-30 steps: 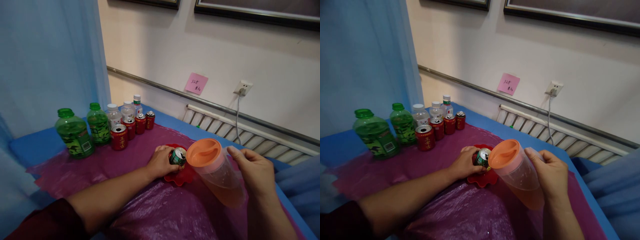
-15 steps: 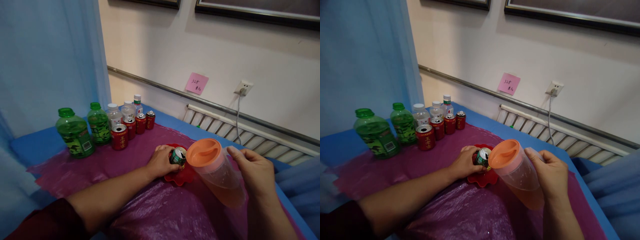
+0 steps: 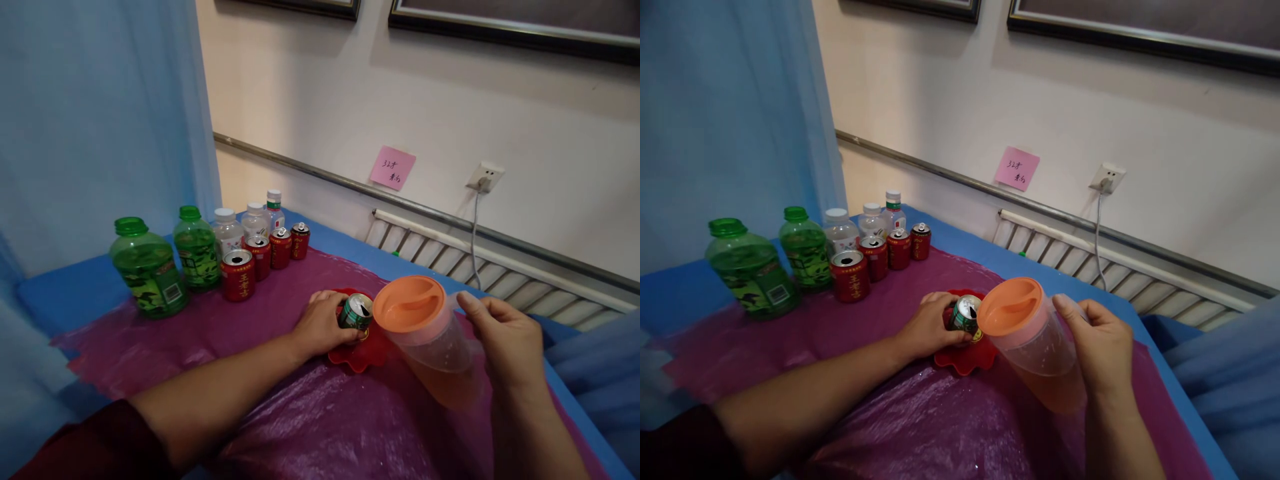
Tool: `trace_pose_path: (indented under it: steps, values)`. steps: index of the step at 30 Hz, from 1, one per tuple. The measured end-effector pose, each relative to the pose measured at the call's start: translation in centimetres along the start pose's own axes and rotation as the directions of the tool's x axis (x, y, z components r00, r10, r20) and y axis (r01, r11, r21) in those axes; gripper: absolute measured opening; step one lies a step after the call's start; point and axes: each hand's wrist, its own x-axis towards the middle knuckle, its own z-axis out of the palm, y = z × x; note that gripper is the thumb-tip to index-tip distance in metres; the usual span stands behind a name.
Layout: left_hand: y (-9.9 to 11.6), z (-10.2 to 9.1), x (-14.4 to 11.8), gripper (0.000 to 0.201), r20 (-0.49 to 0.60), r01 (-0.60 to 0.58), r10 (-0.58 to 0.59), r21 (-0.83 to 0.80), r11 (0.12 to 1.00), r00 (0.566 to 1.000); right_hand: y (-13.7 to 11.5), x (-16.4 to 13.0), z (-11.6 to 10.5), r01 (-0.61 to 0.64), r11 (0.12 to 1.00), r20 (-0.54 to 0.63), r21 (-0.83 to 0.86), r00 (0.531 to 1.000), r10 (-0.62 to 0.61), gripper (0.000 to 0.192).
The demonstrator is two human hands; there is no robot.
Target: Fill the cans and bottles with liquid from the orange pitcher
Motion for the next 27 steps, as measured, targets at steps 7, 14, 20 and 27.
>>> trace_pose_path:
  steps: [7,14,20,27]
  values:
    - [-0.2,0.1,0.0,0.071,-0.027,0.005,-0.006,-0.037,0.999,1.000,3.3,1.8,1.4,0.021,0.939,-0.044,0.343,0.999,-0.007,0.053]
    - [-0.4,0.1,0.1,0.069,-0.035,-0.035,0.032,-0.067,0.997,0.999,4.9,2.7,2.9,-0.016,0.799,-0.122,0.601,0.986,0.111,0.051]
    - [-0.4,0.0,-0.1,0.066,-0.029,-0.079,0.077,-0.084,0.993,0.997,5.7,3.4,3.1,-0.062,0.765,-0.101,0.641,0.981,0.164,0.054]
    - [-0.4,-0.3,-0.1,0.062,-0.002,-0.139,0.139,-0.114,0.984,0.990,7.1,4.2,3.0,-0.077,0.778,-0.146,0.623,0.966,0.213,0.050]
